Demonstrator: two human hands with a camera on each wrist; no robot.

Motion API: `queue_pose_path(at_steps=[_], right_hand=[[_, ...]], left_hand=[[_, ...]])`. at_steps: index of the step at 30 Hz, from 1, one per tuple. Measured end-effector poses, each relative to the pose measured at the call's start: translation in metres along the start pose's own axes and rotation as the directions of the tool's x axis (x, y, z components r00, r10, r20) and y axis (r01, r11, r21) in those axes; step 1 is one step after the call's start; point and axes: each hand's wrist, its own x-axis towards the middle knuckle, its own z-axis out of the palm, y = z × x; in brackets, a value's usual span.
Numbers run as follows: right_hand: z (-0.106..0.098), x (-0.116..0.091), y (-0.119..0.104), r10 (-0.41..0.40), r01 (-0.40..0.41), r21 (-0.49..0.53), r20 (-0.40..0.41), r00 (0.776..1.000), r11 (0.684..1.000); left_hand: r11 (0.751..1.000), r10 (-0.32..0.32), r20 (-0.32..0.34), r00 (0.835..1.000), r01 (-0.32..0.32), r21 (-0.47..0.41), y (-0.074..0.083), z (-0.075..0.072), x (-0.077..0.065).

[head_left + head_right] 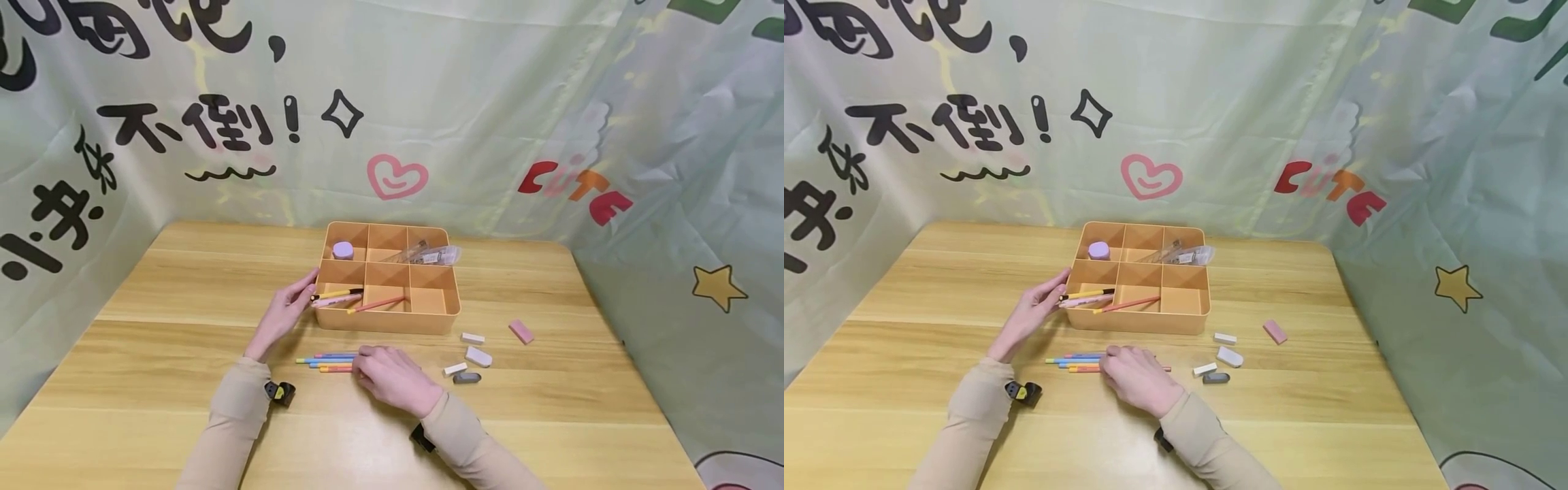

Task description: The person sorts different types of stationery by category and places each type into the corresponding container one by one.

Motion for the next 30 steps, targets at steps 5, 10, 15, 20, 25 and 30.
queue_pose_path(at_steps=[5,10,15,20,25,30], right_hand=[[0.0003,-0.0006,0.0016,0.026,-0.026,-0.011,0.008,1.000,1.000],[0.0007,-0.0004,0.0020,0.037,-0.037,-0.015,-0.001,0.999,0.999],[0.0018,-0.0005,0.0029,0.047,-0.047,-0.023,-0.024,0.999,0.999],[0.0033,-0.0015,0.0053,0.060,-0.061,-0.014,-0.030,0.998,0.998],[0.0034,-0.0025,0.0055,0.066,-0.066,0.013,-0.027,0.997,0.998],[0.0035,-0.0032,0.0056,0.065,-0.065,0.003,-0.027,0.998,0.998]], left_hand=[[1.000,0.003,-0.002,1.000,-0.003,0.013,0.0006,0.0008,0.0001],[1.000,0.011,-0.004,1.000,-0.011,-0.001,0.0010,0.0011,0.0002],[1.000,0.014,0.003,1.000,-0.014,0.011,0.0008,0.0016,0.0001],[0.999,0.022,0.000,1.000,-0.022,0.034,-0.0007,0.0029,0.0011],[0.999,0.022,0.004,1.000,-0.022,0.037,-0.0019,0.0021,0.0015],[0.999,0.020,0.006,1.000,-0.020,0.042,-0.0032,0.0013,0.0012]])
